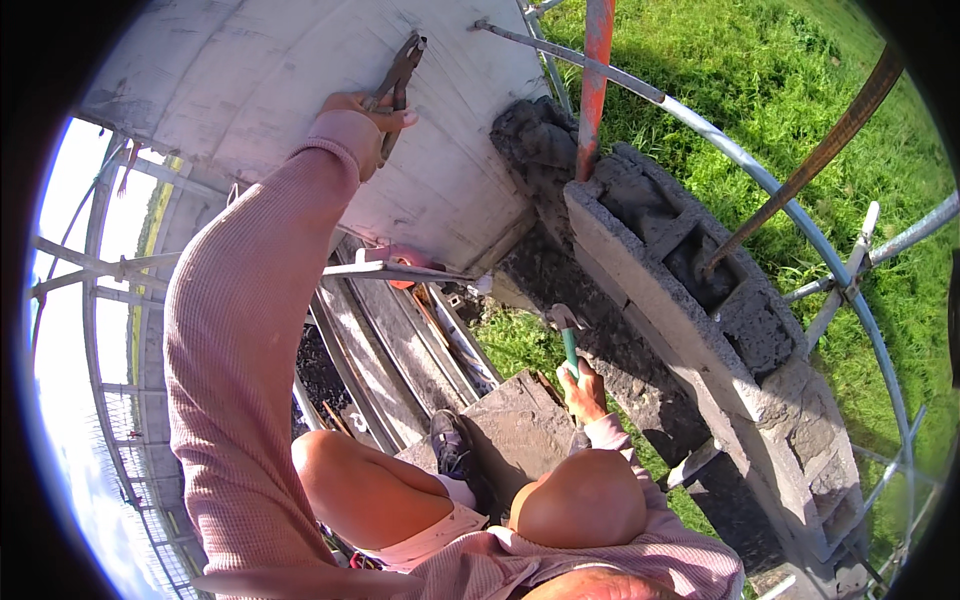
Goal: The person works on a scaffold platform, using a hammer and pliers to drive nails into a concrete block and secure metal rods. They move along the scaffold, adjust components, and continue fastening parts of the structure.
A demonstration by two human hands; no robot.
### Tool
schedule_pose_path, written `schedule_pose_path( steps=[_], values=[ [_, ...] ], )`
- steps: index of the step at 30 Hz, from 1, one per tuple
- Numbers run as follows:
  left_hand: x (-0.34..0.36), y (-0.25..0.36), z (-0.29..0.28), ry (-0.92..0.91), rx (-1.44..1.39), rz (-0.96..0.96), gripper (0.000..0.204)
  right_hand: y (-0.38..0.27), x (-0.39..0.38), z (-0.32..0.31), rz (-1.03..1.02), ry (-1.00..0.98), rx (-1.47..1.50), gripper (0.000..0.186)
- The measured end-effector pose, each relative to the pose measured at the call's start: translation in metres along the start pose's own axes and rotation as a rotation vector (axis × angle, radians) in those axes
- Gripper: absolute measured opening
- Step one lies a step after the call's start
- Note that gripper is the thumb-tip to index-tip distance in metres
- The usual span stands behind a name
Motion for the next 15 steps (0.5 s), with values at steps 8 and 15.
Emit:
schedule_pose_path(
  steps=[8, 15],
  values=[
    [0.012, 0.028, 0.014, 0.102, 0.249, -0.146, 0.043, 0.007, -0.003, -0.004, 0.059, -0.039, -0.021, 0.035],
    [0.013, 0.022, 0.023, 0.184, 0.068, -0.208, 0.04, 0.007, -0.005, -0.006, 0.162, -0.035, 0.041, 0.035]
  ],
)
Point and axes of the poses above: each hand's wrist, its own x-axis towards the middle knuckle, its own z-axis out of the palm, y = z × x, the point moved 1 cm from there along x, towards the middle knuckle, and after that the axes turned 1 degree about -y, right-handed, at the moved point
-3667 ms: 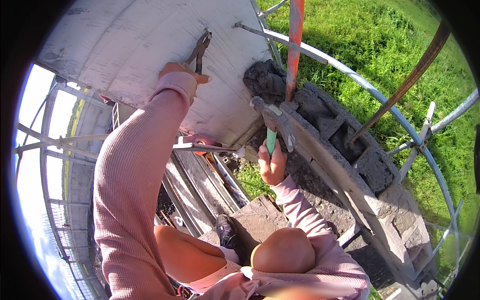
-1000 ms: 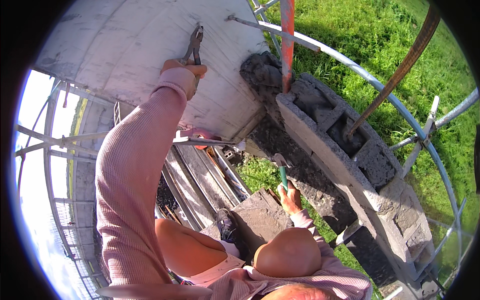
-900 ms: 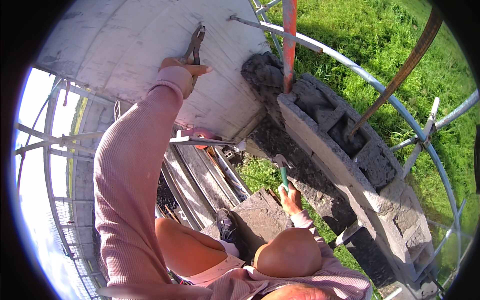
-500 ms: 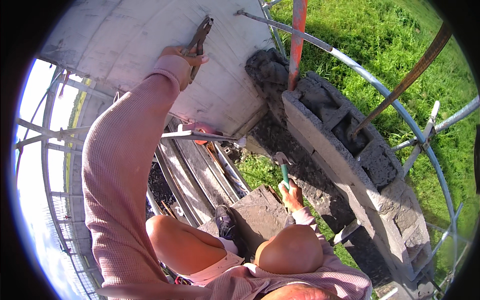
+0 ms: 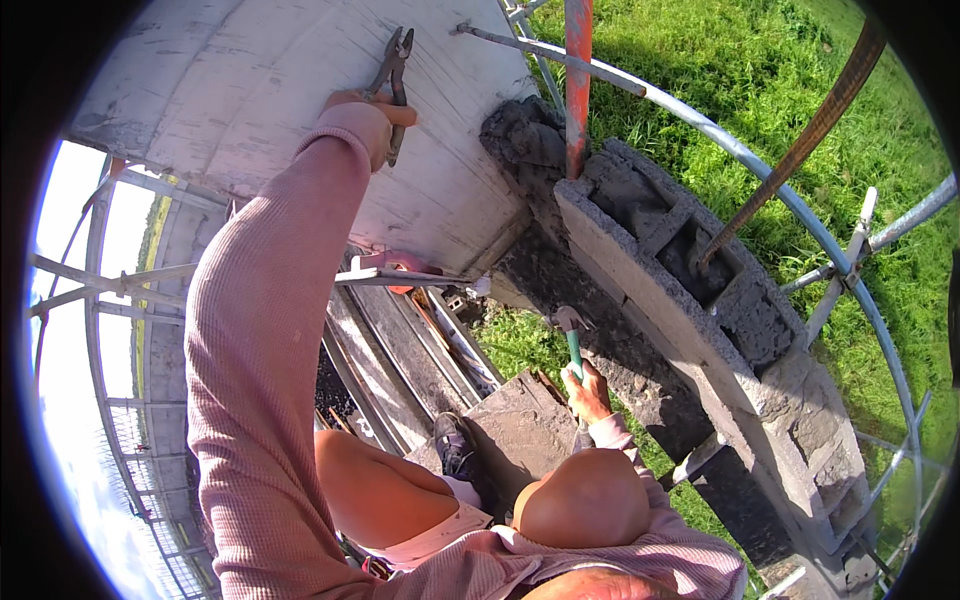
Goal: The person works on a scaffold platform, using a hammer and pliers to drive nails into a concrete block and secure metal rods. They move along the scaffold, adjust components, and continue fastening parts of the structure.
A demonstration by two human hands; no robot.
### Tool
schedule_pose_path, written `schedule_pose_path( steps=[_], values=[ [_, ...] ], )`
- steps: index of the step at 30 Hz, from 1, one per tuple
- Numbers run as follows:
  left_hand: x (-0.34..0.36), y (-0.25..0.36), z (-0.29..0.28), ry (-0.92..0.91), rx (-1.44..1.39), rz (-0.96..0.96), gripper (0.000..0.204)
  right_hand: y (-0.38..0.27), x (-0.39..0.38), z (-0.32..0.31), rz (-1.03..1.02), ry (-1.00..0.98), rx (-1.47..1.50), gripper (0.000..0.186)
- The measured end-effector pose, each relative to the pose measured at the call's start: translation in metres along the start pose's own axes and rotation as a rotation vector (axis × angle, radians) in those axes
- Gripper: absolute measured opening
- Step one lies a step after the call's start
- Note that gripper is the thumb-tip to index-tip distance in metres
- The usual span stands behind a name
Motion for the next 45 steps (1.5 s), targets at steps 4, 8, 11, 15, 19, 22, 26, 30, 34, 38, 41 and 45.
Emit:
schedule_pose_path(
  steps=[4, 8, 11, 15, 19, 22, 26, 30, 34, 38, 41, 45],
  values=[
    [0.002, -0.006, 0.007, -0.109, -0.089, 0.076, 0.035, 0.0, -0.002, -0.003, 0.039, -0.046, 0.043, 0.04],
    [-0.004, -0.008, 0.007, -0.308, -0.128, 0.124, 0.034, -0.001, -0.001, -0.003, -0.047, 0.002, 0.003, 0.037],
    [-0.011, -0.002, 0.007, -0.266, -0.043, 0.065, 0.038, -0.001, -0.001, -0.001, -0.028, -0.013, 0.058, 0.034],
    [-0.016, -0.003, 0.008, -0.154, -0.042, 0.045, 0.043, 0.0, -0.003, -0.002, 0.028, -0.052, 0.188, 0.027],
    [-0.008, -0.024, 0.006, -0.202, -0.087, 0.104, 0.042, 0.003, -0.002, -0.004, 0.053, -0.036, 0.127, 0.034],
    [0.007, -0.041, 0.009, -0.221, -0.198, 0.151, 0.037, 0.006, 0.002, -0.004, 0.021, 0.039, -0.04, 0.035],
    [0.019, -0.05, 0.011, -0.24, -0.278, 0.132, 0.033, 0.009, 0.007, -0.014, -0.142, 0.136, -0.203, 0.034],
    [0.006, -0.045, 0.007, -0.275, -0.184, 0.222, 0.032, 0.013, 0.014, -0.044, -0.082, 0.229, -0.714, 0.033],
    [-0.006, -0.034, 0.002, -0.289, -0.059, 0.166, 0.033, 0.022, 0.031, -0.068, -0.184, 0.187, -0.878, 0.04],
    [-0.005, -0.026, -0.004, -0.272, -0.04, 0.246, 0.029, 0.048, 0.049, -0.075, -0.09, 0.176, -0.941, 0.043],
    [0.006, -0.022, -0.003, -0.376, -0.077, 0.253, 0.03, 0.07, 0.051, -0.075, -0.086, 0.218, -0.979, 0.045],
    [0.014, -0.023, 0.001, -0.425, -0.058, 0.171, 0.035, 0.088, 0.053, -0.071, -0.009, 0.276, -0.947, 0.045]
  ],
)
Point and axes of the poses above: each hand's wrist, its own x-axis towards the middle knuckle, its own z-axis out of the palm, y = z × x, the point moved 1 cm from there along x, towards the middle knuckle, and after that the axes turned 1 degree about -y, right-handed, at the moved point
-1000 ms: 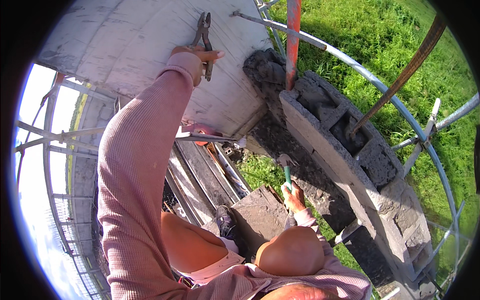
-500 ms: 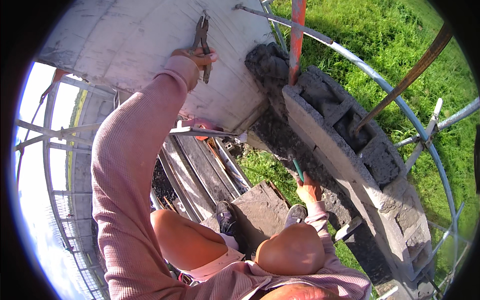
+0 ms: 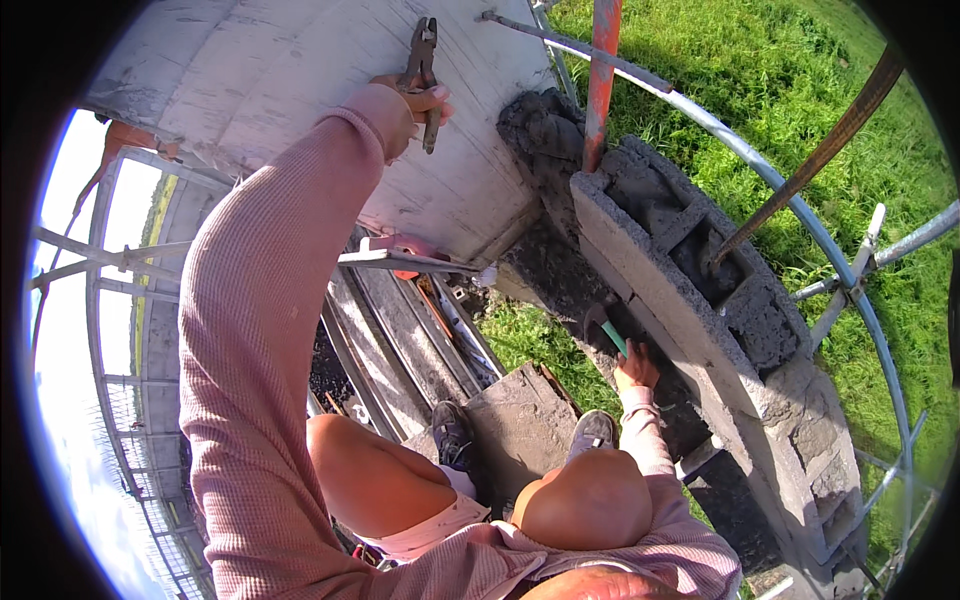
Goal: The person works on a scaffold platform, using a hammer and pliers to drive nails into a concrete block and secure metal rods. They move along the scaffold, adjust components, and continue fastening parts of the structure.
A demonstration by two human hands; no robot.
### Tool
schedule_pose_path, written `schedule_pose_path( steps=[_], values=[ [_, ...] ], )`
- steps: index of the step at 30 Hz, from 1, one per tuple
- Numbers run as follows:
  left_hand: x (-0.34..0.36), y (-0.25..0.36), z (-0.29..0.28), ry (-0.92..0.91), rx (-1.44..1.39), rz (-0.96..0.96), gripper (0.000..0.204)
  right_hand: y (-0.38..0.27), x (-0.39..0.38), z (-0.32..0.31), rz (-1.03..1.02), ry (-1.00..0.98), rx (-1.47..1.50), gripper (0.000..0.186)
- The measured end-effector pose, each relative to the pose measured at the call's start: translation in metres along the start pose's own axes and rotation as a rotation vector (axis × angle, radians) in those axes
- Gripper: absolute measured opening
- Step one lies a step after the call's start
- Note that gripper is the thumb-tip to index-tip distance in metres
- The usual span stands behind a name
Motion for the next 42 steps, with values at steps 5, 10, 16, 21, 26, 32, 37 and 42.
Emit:
schedule_pose_path(
  steps=[5, 10, 16, 21, 26, 32, 37, 42],
  values=[
    [-0.006, -0.009, 0.009, -0.208, -0.244, 0.229, 0.025, -0.004, -0.003, 0.006, 0.038, 0.144, -0.063, 0.044],
    [-0.006, -0.012, 0.019, -0.304, -0.482, 0.197, 0.022, -0.043, -0.003, -0.034, -0.005, 0.178, 0.016, 0.042],
    [-0.011, -0.005, 0.028, -0.173, -0.367, 0.243, 0.027, -0.188, 0.015, -0.201, -0.631, 0.27, 0.941, 0.013],
    [-0.027, -0.01, 0.021, -0.348, -0.492, 0.15, 0.035, -0.29, 0.06, -0.347, -0.828, 0.487, 1.006, 0.018],
    [-0.066, -0.054, 0.066, -0.376, -0.681, 0.191, 0.035, -0.368, 0.14, -0.419, -0.9, 0.817, 0.617, 0.027],
    [-0.098, -0.106, 0.141, -0.422, -0.944, 0.169, 0.036, -0.409, 0.17, -0.413, -0.884, 0.892, 0.072, 0.019],
    [-0.097, -0.115, 0.151, -0.583, -0.904, 0.168, 0.038, -0.415, 0.175, -0.408, -0.921, 0.915, 0.08, 0.015],
    [-0.091, -0.128, 0.158, -0.543, -0.937, 0.128, 0.036, -0.417, 0.174, -0.408, -0.827, 0.873, 0.137, 0.016]
  ],
)
Point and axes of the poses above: each hand's wrist, its own x-axis towards the middle knuckle, its own z-axis out of the palm, y = z × x, the point moved 1 cm from there along x, towards the middle knuckle, and after that the axes turned 1 degree about -y, right-handed, at the moved point
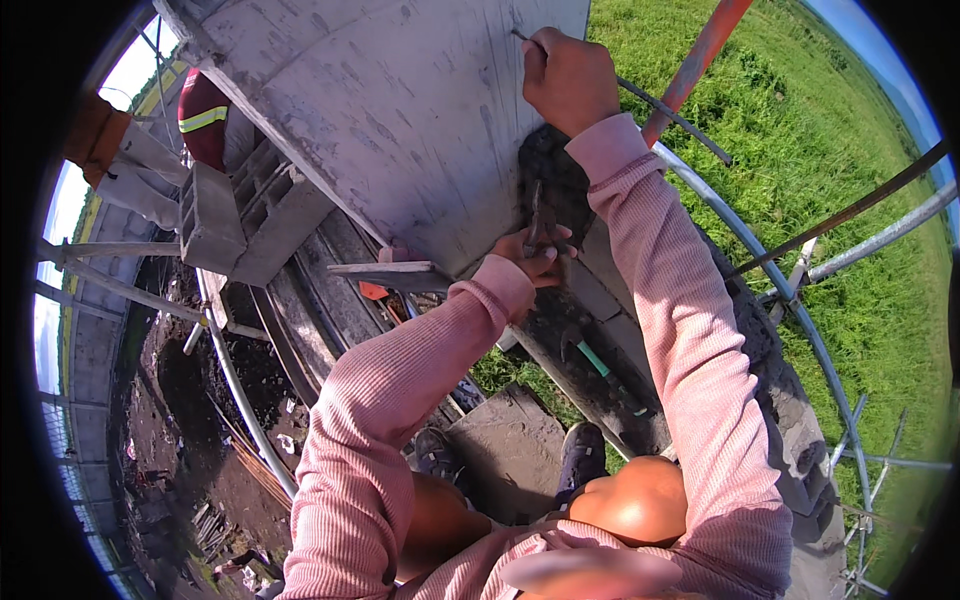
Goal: The person works on a scaffold platform, using a hammer and pliers to drive nails into a concrete block and secure metal rods. They move along the scaffold, adjust components, and continue fastening parts of the structure.
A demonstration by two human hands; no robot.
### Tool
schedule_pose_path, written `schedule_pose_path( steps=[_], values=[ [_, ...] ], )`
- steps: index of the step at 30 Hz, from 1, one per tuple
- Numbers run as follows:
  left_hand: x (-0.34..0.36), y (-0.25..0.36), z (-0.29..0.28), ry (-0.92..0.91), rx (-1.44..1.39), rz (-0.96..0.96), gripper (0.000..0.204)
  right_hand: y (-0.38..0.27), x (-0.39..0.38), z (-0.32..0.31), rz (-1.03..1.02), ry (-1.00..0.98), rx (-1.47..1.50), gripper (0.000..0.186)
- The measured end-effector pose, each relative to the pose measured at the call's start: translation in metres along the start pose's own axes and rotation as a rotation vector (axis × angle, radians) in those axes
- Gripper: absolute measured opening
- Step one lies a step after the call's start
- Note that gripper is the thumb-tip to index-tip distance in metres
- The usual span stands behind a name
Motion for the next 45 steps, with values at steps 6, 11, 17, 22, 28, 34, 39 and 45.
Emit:
schedule_pose_path(
  steps=[6, 11, 17, 22, 28, 34, 39, 45],
  values=[
    [-0.002, -0.008, -0.01, 0.124, -0.006, -0.037, 0.028, -0.002, -0.027, -0.024, 0.057, 0.021, 0.151, 0.022],
    [-0.02, -0.019, -0.018, 0.136, -0.164, -0.131, 0.031, 0.003, -0.128, -0.043, 0.261, 0.038, 0.655, 0.018],
    [-0.034, -0.04, -0.052, 0.16, 0.025, -0.256, 0.036, 0.01, -0.362, -0.028, 0.572, -0.458, 0.692, 0.014],
    [-0.045, -0.059, -0.055, 0.189, 0.0, -0.412, 0.041, 0.009, -0.53, -0.036, 0.798, -0.634, 0.321, 0.027],
    [-0.053, -0.064, -0.035, 0.125, 0.179, -0.606, 0.06, 0.02, -0.581, -0.039, 0.852, -0.502, 0.16, 0.035],
    [-0.048, -0.056, -0.024, 0.136, 0.164, -0.579, 0.058, 0.07, -0.544, -0.02, 0.778, -0.717, 0.28, 0.033],
    [-0.048, -0.057, -0.03, 0.203, 0.154, -0.569, 0.046, 0.075, -0.538, -0.012, 0.828, -0.753, 0.209, 0.035],
    [-0.054, -0.063, -0.042, 0.26, 0.099, -0.515, 0.045, 0.052, -0.524, -0.014, 0.838, -0.63, 0.177, 0.028]
  ],
)
Point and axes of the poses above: each hand's wrist, its own x-axis towards the middle knuckle, its own z-axis out of the palm, y = z × x, the point moved 1 cm from there along x, towards the middle knuckle, and after that the axes turned 1 degree about -y, right-handed, at the moved point
